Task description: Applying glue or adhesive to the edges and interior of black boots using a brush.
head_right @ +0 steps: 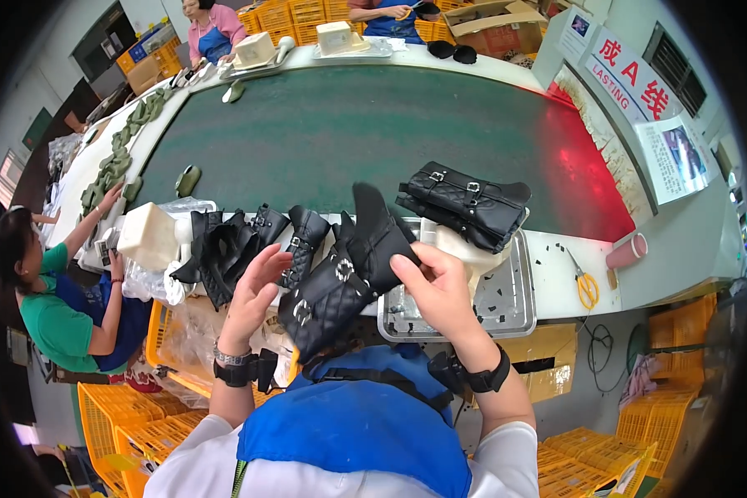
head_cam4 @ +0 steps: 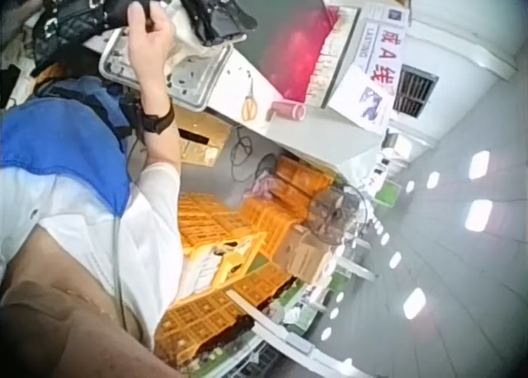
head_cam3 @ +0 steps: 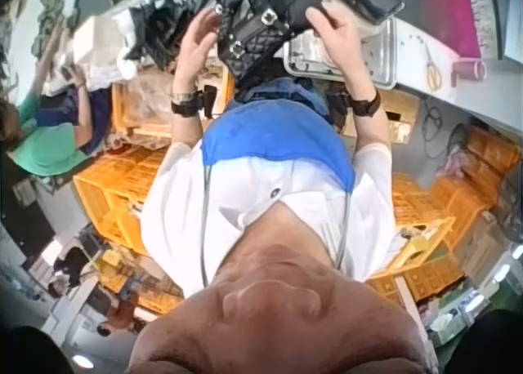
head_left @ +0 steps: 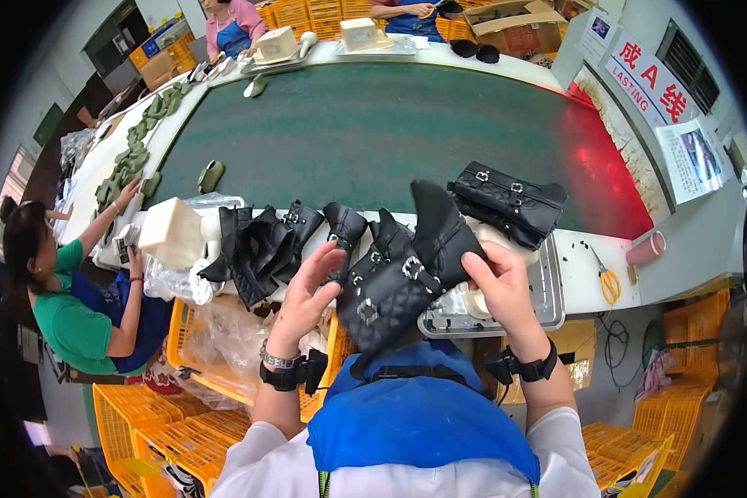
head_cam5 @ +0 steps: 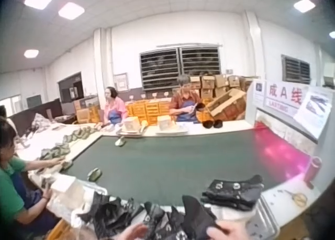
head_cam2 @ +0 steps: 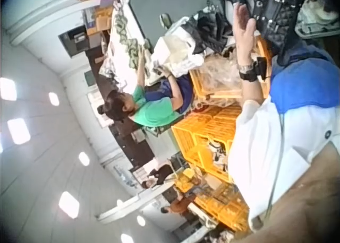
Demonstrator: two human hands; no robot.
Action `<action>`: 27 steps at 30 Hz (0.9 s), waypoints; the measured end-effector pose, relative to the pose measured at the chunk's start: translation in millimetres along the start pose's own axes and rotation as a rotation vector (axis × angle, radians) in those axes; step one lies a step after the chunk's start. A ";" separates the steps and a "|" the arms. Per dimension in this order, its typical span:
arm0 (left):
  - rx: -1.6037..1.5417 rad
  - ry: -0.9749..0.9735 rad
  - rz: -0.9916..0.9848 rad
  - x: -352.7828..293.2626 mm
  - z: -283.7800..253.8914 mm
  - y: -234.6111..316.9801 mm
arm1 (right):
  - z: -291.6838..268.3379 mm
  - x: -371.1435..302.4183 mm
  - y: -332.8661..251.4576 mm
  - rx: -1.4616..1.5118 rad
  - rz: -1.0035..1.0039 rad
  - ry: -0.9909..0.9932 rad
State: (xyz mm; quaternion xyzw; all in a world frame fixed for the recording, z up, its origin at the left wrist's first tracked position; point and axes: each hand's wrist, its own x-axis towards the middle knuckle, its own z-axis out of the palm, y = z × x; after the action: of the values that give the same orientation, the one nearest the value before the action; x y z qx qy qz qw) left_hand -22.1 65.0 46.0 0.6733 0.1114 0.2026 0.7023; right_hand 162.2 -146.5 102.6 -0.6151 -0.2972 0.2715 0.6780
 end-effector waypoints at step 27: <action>0.307 -0.048 -0.088 38.4 38.0 -29.7 | -87.4 -54.7 73.7 -0.716 0.108 0.431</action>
State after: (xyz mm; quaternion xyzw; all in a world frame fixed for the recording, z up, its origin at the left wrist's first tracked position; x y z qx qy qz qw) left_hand 32.5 47.2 23.6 0.7719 0.1537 0.1359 0.6017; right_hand 189.5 -238.3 19.7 -0.8693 -0.1915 0.0514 0.4528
